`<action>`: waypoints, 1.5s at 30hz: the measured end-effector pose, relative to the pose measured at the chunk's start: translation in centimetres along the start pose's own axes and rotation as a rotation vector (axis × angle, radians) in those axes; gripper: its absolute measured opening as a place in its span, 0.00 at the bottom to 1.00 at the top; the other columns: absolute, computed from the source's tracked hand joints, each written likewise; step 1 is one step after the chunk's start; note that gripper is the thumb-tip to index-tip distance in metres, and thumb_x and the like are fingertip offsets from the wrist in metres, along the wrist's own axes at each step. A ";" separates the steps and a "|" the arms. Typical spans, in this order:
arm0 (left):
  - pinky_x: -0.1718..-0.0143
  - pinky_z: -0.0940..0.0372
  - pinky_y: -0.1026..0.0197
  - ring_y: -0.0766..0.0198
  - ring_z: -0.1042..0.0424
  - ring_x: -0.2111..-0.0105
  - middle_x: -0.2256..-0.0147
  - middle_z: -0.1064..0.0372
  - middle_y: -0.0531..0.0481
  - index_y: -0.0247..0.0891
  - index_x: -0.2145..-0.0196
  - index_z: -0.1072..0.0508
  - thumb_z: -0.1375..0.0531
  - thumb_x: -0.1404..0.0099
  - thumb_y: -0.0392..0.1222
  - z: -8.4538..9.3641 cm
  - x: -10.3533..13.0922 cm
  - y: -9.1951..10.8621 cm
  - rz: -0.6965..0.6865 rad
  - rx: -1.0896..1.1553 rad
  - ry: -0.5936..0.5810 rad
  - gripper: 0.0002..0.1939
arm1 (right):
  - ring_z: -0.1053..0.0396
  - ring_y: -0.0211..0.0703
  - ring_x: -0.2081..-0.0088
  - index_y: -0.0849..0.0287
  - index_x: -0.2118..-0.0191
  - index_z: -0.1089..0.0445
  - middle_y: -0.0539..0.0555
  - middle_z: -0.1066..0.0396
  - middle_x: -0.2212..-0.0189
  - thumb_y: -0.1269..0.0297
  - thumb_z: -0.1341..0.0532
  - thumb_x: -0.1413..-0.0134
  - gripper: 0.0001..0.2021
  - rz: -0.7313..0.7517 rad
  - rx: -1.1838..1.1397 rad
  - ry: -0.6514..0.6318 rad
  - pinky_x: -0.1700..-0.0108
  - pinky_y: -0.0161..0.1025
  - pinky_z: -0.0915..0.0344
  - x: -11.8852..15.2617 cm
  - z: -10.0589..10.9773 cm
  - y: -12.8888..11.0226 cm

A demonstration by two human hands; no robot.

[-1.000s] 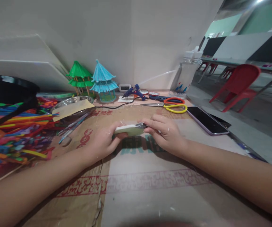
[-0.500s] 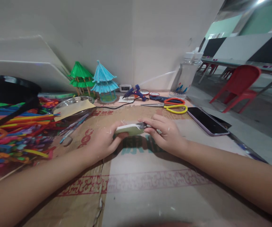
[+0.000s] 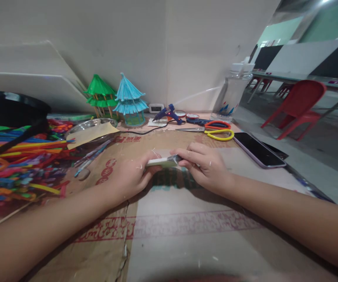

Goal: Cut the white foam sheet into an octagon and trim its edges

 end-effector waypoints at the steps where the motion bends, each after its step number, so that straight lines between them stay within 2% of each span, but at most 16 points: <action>1: 0.68 0.37 0.59 0.57 0.25 0.69 0.66 0.23 0.49 0.41 0.56 0.29 0.48 0.30 0.41 0.0 0.0 0.1 -0.007 0.003 0.002 0.10 | 0.39 0.39 0.72 0.61 0.51 0.27 0.53 0.33 0.73 0.60 0.49 0.30 0.16 0.000 -0.004 0.001 0.70 0.37 0.44 0.0 0.0 0.0; 9: 0.65 0.36 0.58 0.56 0.25 0.65 0.64 0.23 0.48 0.41 0.55 0.30 0.48 0.30 0.42 0.0 -0.2 -0.2 0.011 0.062 -0.015 0.10 | 0.36 0.41 0.70 0.63 0.51 0.27 0.53 0.32 0.72 0.59 0.48 0.31 0.16 -0.080 -0.060 0.014 0.67 0.37 0.40 0.2 -0.1 0.9; 15: 0.69 0.37 0.58 0.56 0.26 0.70 0.67 0.24 0.48 0.41 0.56 0.29 0.49 0.30 0.42 0.1 -0.1 -0.2 0.019 -0.015 0.000 0.11 | 0.38 0.40 0.71 0.61 0.49 0.28 0.53 0.33 0.71 0.58 0.48 0.31 0.17 -0.035 -0.037 0.011 0.69 0.37 0.42 0.3 -0.2 0.6; 24: 0.68 0.36 0.59 0.56 0.24 0.67 0.64 0.22 0.46 0.40 0.55 0.29 0.48 0.30 0.41 0.2 -0.1 0.3 -0.005 -0.038 0.031 0.11 | 0.38 0.40 0.72 0.61 0.49 0.27 0.53 0.33 0.72 0.59 0.48 0.30 0.17 0.002 -0.013 0.003 0.70 0.37 0.44 0.0 0.0 -0.2; 28: 0.69 0.36 0.60 0.57 0.24 0.69 0.65 0.22 0.47 0.41 0.56 0.28 0.49 0.30 0.42 0.3 -0.1 0.4 -0.010 -0.049 0.034 0.11 | 0.36 0.40 0.71 0.60 0.50 0.27 0.53 0.31 0.72 0.60 0.48 0.31 0.16 -0.003 -0.021 -0.006 0.69 0.37 0.42 0.0 0.0 -0.2; 32: 0.68 0.36 0.59 0.57 0.25 0.69 0.66 0.23 0.48 0.41 0.56 0.28 0.48 0.30 0.41 0.2 -0.2 0.1 -0.007 0.005 0.021 0.11 | 0.31 0.42 0.68 0.60 0.52 0.26 0.54 0.29 0.71 0.58 0.47 0.31 0.15 -0.132 -0.122 0.020 0.66 0.38 0.37 0.1 -0.2 1.1; 35: 0.67 0.35 0.60 0.58 0.25 0.68 0.66 0.24 0.49 0.40 0.55 0.29 0.48 0.30 0.42 0.1 -0.3 -0.4 0.030 0.082 0.005 0.11 | 0.27 0.45 0.61 0.59 0.52 0.27 0.57 0.24 0.62 0.56 0.46 0.32 0.15 -0.286 -0.199 0.123 0.59 0.41 0.32 0.7 0.0 2.9; 37: 0.65 0.35 0.60 0.58 0.26 0.67 0.66 0.25 0.49 0.39 0.55 0.29 0.48 0.29 0.43 0.2 -0.4 -0.7 0.050 0.110 0.005 0.11 | 0.27 0.47 0.58 0.58 0.51 0.28 0.57 0.24 0.59 0.56 0.46 0.32 0.15 -0.325 -0.211 0.140 0.57 0.43 0.31 1.0 0.0 3.4; 41: 0.64 0.34 0.59 0.57 0.26 0.65 0.65 0.24 0.48 0.38 0.57 0.29 0.49 0.30 0.42 0.4 -0.6 -1.0 0.072 0.122 0.021 0.11 | 0.30 0.44 0.65 0.61 0.52 0.28 0.56 0.27 0.67 0.58 0.47 0.32 0.15 -0.211 -0.179 0.072 0.62 0.40 0.34 0.8 -0.1 2.4; 45: 0.57 0.33 0.58 0.57 0.26 0.59 0.60 0.24 0.48 0.39 0.57 0.29 0.49 0.30 0.41 0.7 -0.9 -1.2 0.043 0.179 0.051 0.10 | 0.34 0.42 0.69 0.63 0.52 0.28 0.53 0.32 0.71 0.58 0.47 0.31 0.16 -0.115 -0.119 0.024 0.65 0.38 0.38 0.6 -0.1 1.4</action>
Point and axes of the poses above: each hand's wrist, its own x-axis away from the middle knuckle, its own z-axis out of the back of the hand, y = z × x, the point moved 8 cm from there along -x, towards the middle knuckle
